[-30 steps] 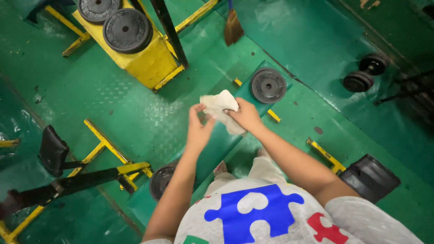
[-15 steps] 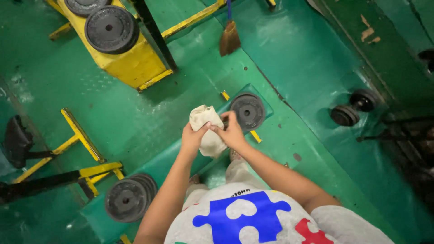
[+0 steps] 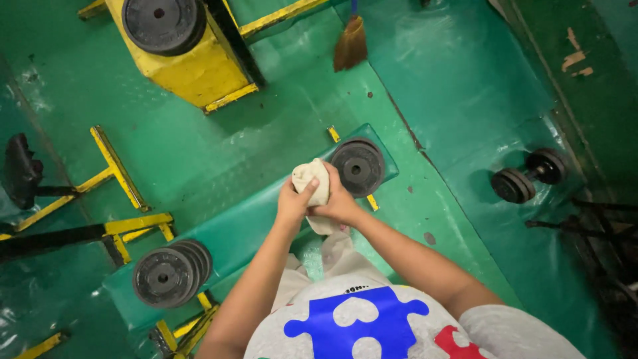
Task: Cleaning and organizing weight plates and benches in a gym.
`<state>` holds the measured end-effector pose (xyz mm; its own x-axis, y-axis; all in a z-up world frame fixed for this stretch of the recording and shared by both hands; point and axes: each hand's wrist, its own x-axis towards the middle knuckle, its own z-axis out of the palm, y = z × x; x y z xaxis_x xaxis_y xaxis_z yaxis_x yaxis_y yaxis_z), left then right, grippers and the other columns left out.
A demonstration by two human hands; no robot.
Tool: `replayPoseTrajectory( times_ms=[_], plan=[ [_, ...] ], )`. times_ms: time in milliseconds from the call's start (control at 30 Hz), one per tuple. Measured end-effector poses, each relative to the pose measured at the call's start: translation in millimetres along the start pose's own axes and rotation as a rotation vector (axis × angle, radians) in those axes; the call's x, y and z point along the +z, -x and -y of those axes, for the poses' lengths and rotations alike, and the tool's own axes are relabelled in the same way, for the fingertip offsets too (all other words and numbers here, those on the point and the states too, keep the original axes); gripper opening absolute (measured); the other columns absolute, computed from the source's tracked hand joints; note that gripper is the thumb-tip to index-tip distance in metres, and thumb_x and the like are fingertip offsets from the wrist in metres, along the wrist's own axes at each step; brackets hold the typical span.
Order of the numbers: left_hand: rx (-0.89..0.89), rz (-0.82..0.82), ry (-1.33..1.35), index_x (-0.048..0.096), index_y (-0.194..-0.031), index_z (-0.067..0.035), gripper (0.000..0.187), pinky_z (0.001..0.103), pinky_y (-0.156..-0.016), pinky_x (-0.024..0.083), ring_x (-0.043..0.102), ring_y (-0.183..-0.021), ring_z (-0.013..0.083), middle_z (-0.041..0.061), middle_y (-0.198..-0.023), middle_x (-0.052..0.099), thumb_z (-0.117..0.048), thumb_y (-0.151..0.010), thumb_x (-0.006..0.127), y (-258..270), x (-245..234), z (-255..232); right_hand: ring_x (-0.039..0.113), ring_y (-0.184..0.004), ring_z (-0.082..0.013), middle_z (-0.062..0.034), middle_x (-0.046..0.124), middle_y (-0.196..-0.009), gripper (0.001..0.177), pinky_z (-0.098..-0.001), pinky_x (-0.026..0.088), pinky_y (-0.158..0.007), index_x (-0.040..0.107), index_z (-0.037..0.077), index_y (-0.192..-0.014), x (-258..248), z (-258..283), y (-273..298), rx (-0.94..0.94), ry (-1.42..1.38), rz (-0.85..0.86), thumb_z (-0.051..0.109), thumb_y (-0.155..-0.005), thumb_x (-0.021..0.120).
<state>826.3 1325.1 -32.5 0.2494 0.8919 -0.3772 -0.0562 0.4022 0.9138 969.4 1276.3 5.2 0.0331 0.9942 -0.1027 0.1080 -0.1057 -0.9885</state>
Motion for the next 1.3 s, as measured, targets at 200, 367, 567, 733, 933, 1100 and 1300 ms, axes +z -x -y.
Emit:
replayPoseTrajectory(
  times_ms=[200,367,567,733,933,1100,1300],
  plan=[
    [-0.085,-0.259,-0.052,0.039,-0.141,-0.004,0.075,0.036,-0.079,0.059,0.066,-0.098,0.0232,0.015,-0.123,0.06,-0.027,-0.084,0.081,-1,18,-2,0.066,-0.12,-0.0307,-0.0155,0.063,-0.128,0.095,-0.0397,0.054,-0.101,0.042,0.006,-0.144,-9,-19,-7,0.136,0.018,-0.043,0.02,-0.062,0.089],
    [0.147,-0.202,-0.294,0.044,-0.142,-0.004,0.068,0.036,-0.082,0.056,0.065,-0.1,0.0233,0.015,-0.123,0.061,-0.029,-0.088,0.077,-13,24,22,0.061,-0.119,-0.0408,-0.0189,0.06,-0.127,0.077,-0.0448,0.052,-0.098,0.051,0.005,-0.132,-19,-26,-3,0.046,0.448,-0.187,0.015,-0.065,0.088],
    [-0.211,-0.011,0.043,0.061,-0.132,-0.004,0.042,0.035,-0.089,0.056,0.069,-0.104,0.0216,0.011,-0.117,0.073,-0.034,-0.103,0.062,-31,31,57,0.053,-0.129,-0.0414,-0.0235,0.05,-0.139,0.08,-0.0451,0.047,-0.105,0.048,0.003,-0.133,-35,-13,1,-0.047,0.423,-0.128,0.017,-0.065,0.087],
    [-0.523,0.027,0.18,0.055,-0.137,-0.01,0.048,0.044,-0.084,0.056,0.067,-0.104,0.0252,0.01,-0.122,0.068,-0.039,-0.099,0.057,-38,41,80,0.058,-0.131,-0.0366,-0.0204,0.06,-0.14,0.079,-0.0437,0.047,-0.109,0.055,0.005,-0.138,-53,-43,3,-0.025,0.335,-0.074,0.018,-0.065,0.084],
    [-0.577,0.056,-0.225,0.029,-0.151,-0.017,0.079,0.06,-0.09,0.053,0.057,-0.125,0.0344,0.018,-0.144,0.053,-0.053,-0.09,0.064,-82,35,123,0.071,-0.102,-0.0343,-0.0169,0.071,-0.111,0.067,-0.0427,0.056,-0.088,0.059,0.006,-0.123,-101,-178,1,0.324,0.344,-0.391,0.028,-0.068,0.091],
    [-0.583,-0.014,-0.391,0.028,-0.156,-0.009,0.094,0.056,-0.107,0.045,0.05,-0.139,0.0374,0.023,-0.153,0.047,-0.061,-0.087,0.064,-130,25,153,0.07,-0.101,-0.0342,-0.0209,0.07,-0.111,0.078,-0.0435,0.055,-0.088,0.054,-0.001,-0.127,-155,-256,-13,0.494,0.393,-0.648,0.028,-0.065,0.092],
    [-0.394,0.037,-0.73,0.033,-0.153,0.005,0.099,0.047,-0.12,0.033,0.038,-0.147,0.043,0.031,-0.156,0.038,-0.063,-0.09,0.068,-187,23,264,0.07,-0.101,-0.0312,-0.0191,0.07,-0.113,0.072,-0.0418,0.056,-0.088,0.053,0.001,-0.128,-155,-301,-39,0.581,0.195,-0.549,0.019,-0.069,0.089]
  ],
)
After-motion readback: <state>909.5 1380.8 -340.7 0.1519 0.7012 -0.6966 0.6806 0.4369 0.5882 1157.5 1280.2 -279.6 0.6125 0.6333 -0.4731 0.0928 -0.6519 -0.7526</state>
